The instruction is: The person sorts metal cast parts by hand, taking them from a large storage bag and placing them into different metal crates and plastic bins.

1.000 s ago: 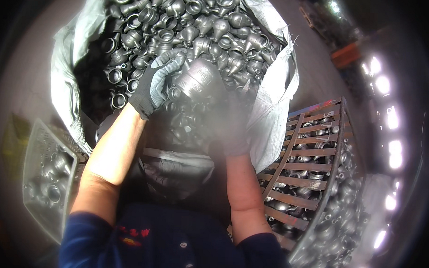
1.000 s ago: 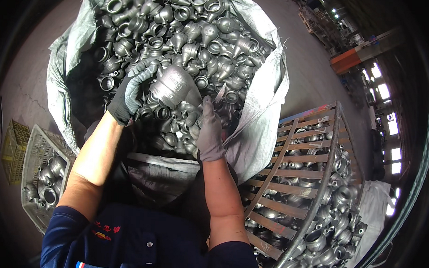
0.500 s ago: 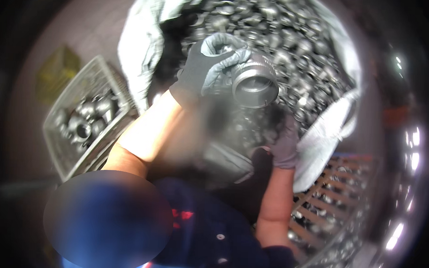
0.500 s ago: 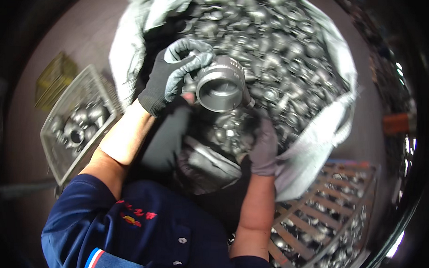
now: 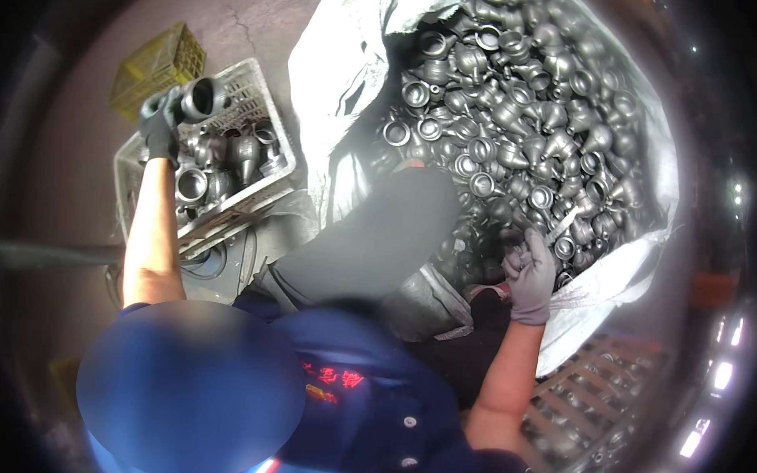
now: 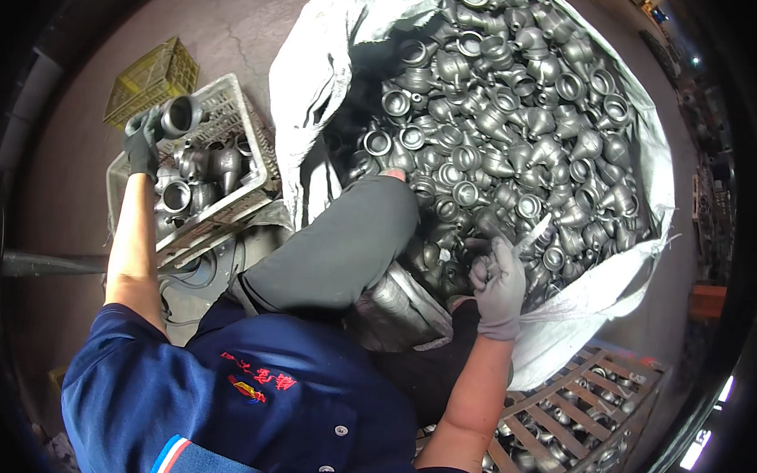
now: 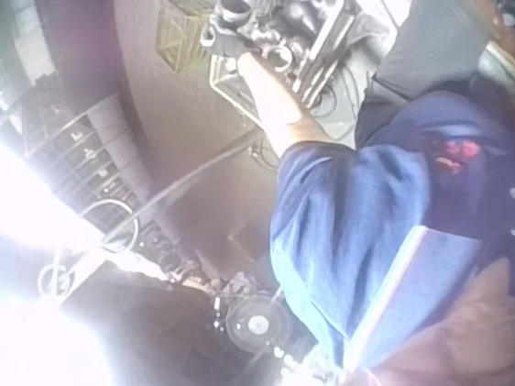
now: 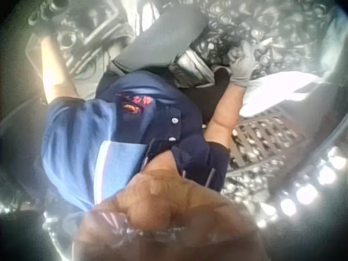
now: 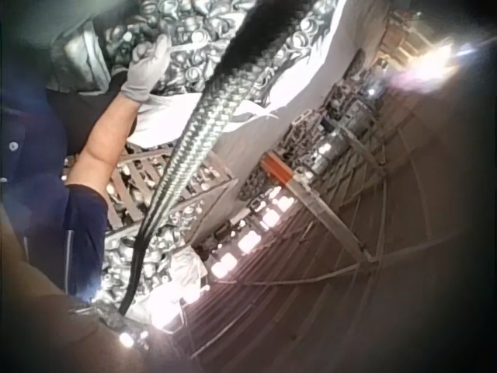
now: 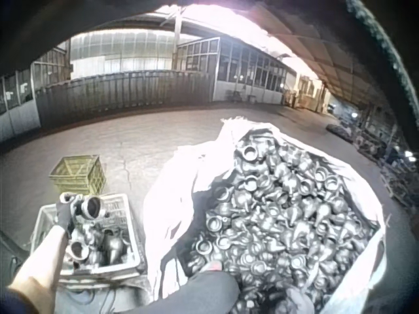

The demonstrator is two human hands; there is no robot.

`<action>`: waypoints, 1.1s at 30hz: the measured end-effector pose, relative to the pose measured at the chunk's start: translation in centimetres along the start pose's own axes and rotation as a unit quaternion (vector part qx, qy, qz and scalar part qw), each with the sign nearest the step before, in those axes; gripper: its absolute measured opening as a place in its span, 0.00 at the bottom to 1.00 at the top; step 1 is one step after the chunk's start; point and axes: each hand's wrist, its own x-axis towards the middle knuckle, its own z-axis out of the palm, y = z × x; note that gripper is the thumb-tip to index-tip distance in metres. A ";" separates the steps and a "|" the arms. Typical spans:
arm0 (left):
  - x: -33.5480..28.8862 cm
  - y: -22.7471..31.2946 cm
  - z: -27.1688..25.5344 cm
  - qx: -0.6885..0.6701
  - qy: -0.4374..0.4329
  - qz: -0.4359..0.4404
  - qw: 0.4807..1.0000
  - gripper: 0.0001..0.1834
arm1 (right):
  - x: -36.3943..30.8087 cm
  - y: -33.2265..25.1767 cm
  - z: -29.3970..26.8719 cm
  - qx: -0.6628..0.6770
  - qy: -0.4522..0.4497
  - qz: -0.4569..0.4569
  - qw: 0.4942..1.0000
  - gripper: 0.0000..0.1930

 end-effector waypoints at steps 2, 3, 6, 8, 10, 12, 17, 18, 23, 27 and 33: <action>2.1 -4.7 -1.5 0.029 0.028 -0.030 0.999 0.18 | 0.0 0.1 0.2 0.002 0.009 0.010 1.000 0.17; 3.7 -8.0 -2.7 0.019 0.036 -0.036 0.999 0.17 | 0.1 0.2 0.3 0.000 0.012 0.010 1.000 0.17; 5.1 -13.8 -3.3 0.048 0.003 -0.069 0.996 0.16 | 0.1 0.4 -0.4 -0.005 0.044 0.020 0.999 0.17; 7.6 -16.5 -7.3 0.165 0.042 -0.054 0.984 0.16 | 0.6 0.5 0.2 -0.010 0.037 0.028 0.999 0.17; 7.1 -16.1 -6.0 0.402 0.038 0.063 0.912 0.19 | 0.6 0.7 -0.3 -0.037 0.048 0.018 0.998 0.18; 7.2 -12.8 -4.7 0.410 0.032 0.158 0.898 0.21 | 0.4 0.4 -0.2 -0.053 0.049 0.012 0.997 0.18; -5.7 2.8 6.9 0.011 -0.186 0.113 0.976 0.20 | 0.1 -0.5 0.4 -0.089 0.039 -0.009 0.995 0.18; -9.6 5.0 9.4 -0.031 -0.264 0.072 0.961 0.15 | 0.1 -0.6 0.6 -0.087 0.044 -0.005 0.995 0.18; -22.8 3.6 20.4 0.066 -0.580 0.298 0.755 0.15 | 0.0 -1.5 1.1 -0.028 0.061 0.025 0.997 0.17; -22.6 -5.6 27.9 0.320 -0.673 0.261 0.614 0.18 | 0.5 -1.4 1.1 -0.043 0.071 0.038 0.996 0.16; -19.3 -23.8 27.7 0.440 -0.592 0.355 0.574 0.24 | 0.5 -2.0 1.3 -0.039 0.084 0.080 0.992 0.15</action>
